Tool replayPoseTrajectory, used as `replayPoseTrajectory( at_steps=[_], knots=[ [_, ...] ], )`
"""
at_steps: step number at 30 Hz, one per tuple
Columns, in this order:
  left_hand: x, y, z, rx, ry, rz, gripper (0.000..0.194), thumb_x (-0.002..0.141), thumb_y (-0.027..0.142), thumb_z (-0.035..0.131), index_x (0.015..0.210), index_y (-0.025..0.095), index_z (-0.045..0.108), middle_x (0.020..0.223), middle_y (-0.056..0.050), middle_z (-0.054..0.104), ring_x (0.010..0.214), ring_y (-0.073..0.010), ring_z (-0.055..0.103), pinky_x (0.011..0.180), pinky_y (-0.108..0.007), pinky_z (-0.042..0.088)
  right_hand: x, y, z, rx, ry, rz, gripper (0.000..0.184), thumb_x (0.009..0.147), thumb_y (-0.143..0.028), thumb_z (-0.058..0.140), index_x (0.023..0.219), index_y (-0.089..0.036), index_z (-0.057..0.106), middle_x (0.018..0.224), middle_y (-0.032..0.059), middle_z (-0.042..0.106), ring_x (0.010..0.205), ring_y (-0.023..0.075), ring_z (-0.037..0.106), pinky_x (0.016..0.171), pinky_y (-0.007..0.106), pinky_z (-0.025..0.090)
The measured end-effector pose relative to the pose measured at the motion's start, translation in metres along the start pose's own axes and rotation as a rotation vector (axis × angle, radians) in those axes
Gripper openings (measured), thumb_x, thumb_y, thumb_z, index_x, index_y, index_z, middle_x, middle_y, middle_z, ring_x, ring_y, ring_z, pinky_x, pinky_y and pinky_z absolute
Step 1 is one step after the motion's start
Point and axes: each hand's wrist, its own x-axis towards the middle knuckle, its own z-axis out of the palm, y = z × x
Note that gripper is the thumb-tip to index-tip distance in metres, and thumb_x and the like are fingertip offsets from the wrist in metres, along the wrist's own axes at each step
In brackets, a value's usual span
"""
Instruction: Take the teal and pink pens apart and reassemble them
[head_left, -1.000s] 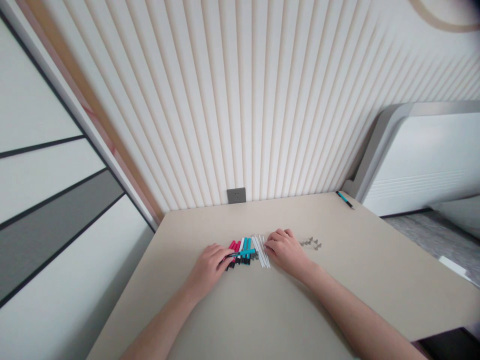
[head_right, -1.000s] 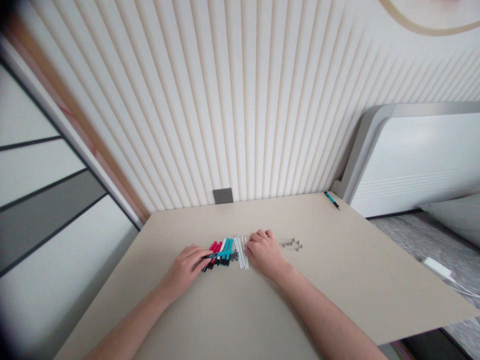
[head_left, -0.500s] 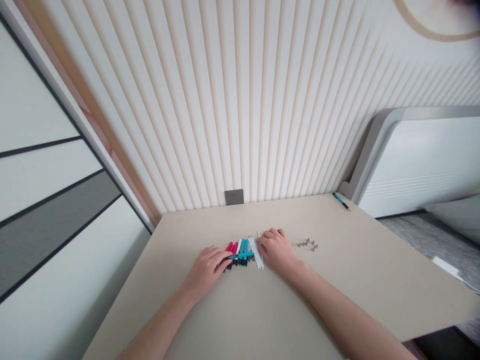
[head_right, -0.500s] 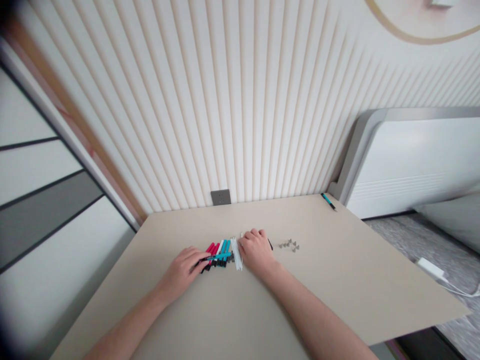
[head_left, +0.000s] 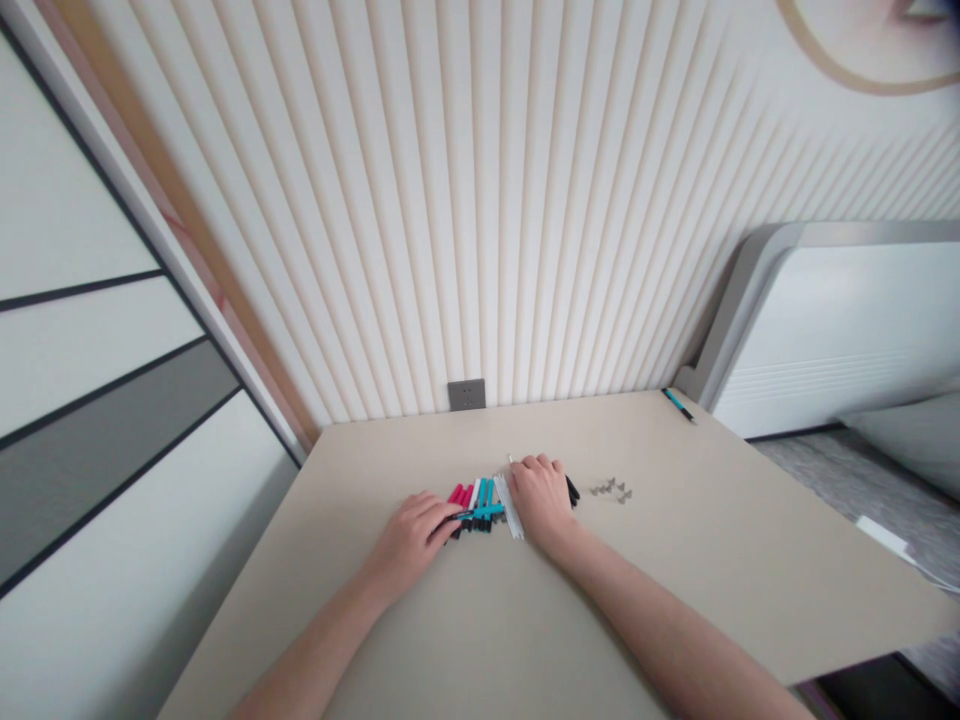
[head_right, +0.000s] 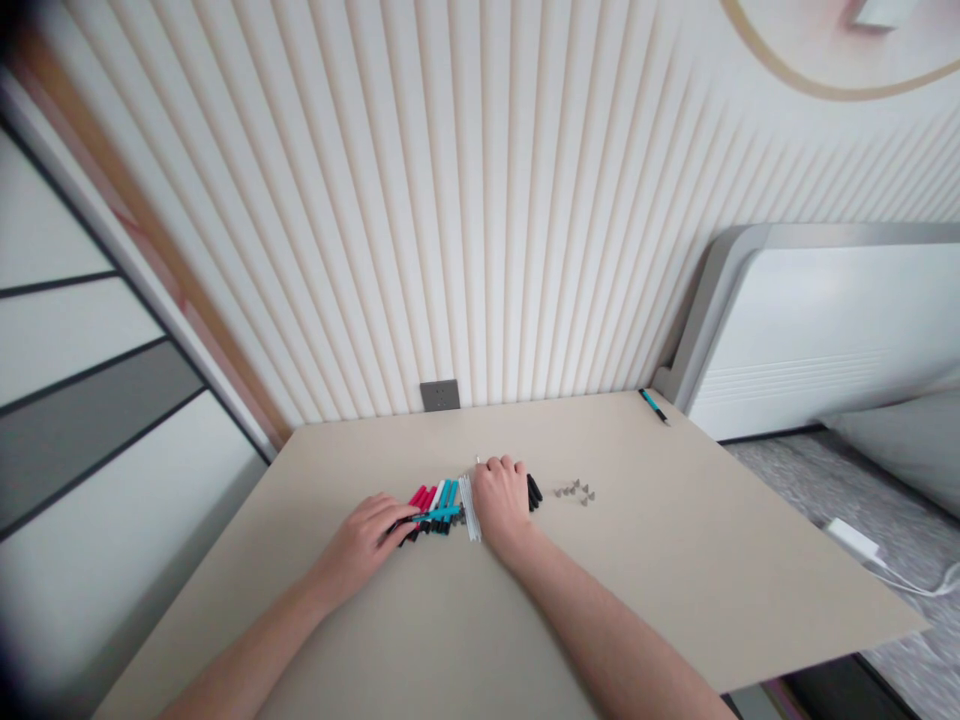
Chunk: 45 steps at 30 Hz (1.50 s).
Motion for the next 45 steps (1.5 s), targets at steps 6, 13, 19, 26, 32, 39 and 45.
replayPoseTrajectory(
  at_steps=[6,13,19,26,32,39,45],
  knots=[
    [0.0,-0.001,0.001,0.003,-0.032,0.022,0.017,0.096,0.026,0.05,0.105,0.021,0.064,0.091,-0.004,0.068,0.085,-0.0182,0.058,0.082,-0.034,0.044,0.006,0.0,0.005,0.012,-0.01,0.087,0.024,0.092,-0.014,0.045,0.087,-0.015,0.069,0.092,0.0128,0.068,0.092,0.0237,0.057,0.078,0.034,0.031],
    [-0.001,-0.002,0.001,0.023,-0.056,0.038,0.016,0.095,0.023,0.052,0.106,0.021,0.063,0.095,-0.004,0.068,0.088,-0.0192,0.058,0.084,-0.036,0.045,0.011,0.006,-0.002,0.152,0.004,0.175,0.025,0.087,-0.014,0.048,0.086,-0.019,0.073,0.091,0.0092,0.072,0.092,0.0212,0.061,0.078,0.029,0.035],
    [-0.001,-0.001,0.001,0.013,-0.062,0.038,0.016,0.094,0.023,0.052,0.106,0.021,0.063,0.095,-0.004,0.068,0.088,-0.0191,0.059,0.083,-0.035,0.045,0.013,0.013,-0.003,0.589,0.094,0.209,0.027,0.086,-0.025,0.051,0.1,-0.022,0.074,0.097,0.0056,0.074,0.086,0.0188,0.067,0.08,0.027,0.045],
    [-0.001,-0.001,0.001,0.002,-0.033,0.052,0.017,0.094,0.024,0.052,0.106,0.022,0.064,0.094,-0.004,0.069,0.088,-0.0186,0.06,0.083,-0.035,0.046,0.013,0.016,-0.006,1.095,0.141,0.264,0.031,0.078,-0.037,0.061,0.094,-0.014,0.073,0.087,0.0085,0.075,0.082,0.0232,0.069,0.078,0.035,0.052],
    [-0.001,-0.001,0.001,0.003,-0.042,0.046,0.016,0.094,0.023,0.052,0.106,0.022,0.064,0.093,-0.004,0.068,0.087,-0.0183,0.06,0.082,-0.034,0.046,0.007,0.016,-0.012,1.252,0.053,0.181,0.032,0.077,-0.037,0.063,0.096,-0.012,0.071,0.08,0.0078,0.073,0.074,0.02,0.067,0.074,0.034,0.053],
    [-0.001,0.001,-0.002,0.005,-0.046,0.039,0.017,0.096,0.024,0.051,0.106,0.022,0.064,0.091,-0.004,0.068,0.085,-0.018,0.059,0.082,-0.034,0.046,-0.004,0.037,-0.021,1.061,-0.002,0.072,0.035,0.087,-0.023,0.043,0.112,-0.019,0.068,0.101,0.0065,0.067,0.08,0.0152,0.061,0.082,0.033,0.049],
    [-0.001,0.002,-0.002,0.001,-0.042,0.047,0.017,0.095,0.023,0.051,0.106,0.021,0.064,0.091,-0.005,0.068,0.085,-0.0183,0.059,0.08,-0.033,0.046,-0.015,0.042,-0.025,0.924,0.062,-0.048,0.035,0.09,-0.018,0.038,0.108,-0.019,0.069,0.095,0.0065,0.063,0.083,0.016,0.061,0.081,0.031,0.048]
  ],
)
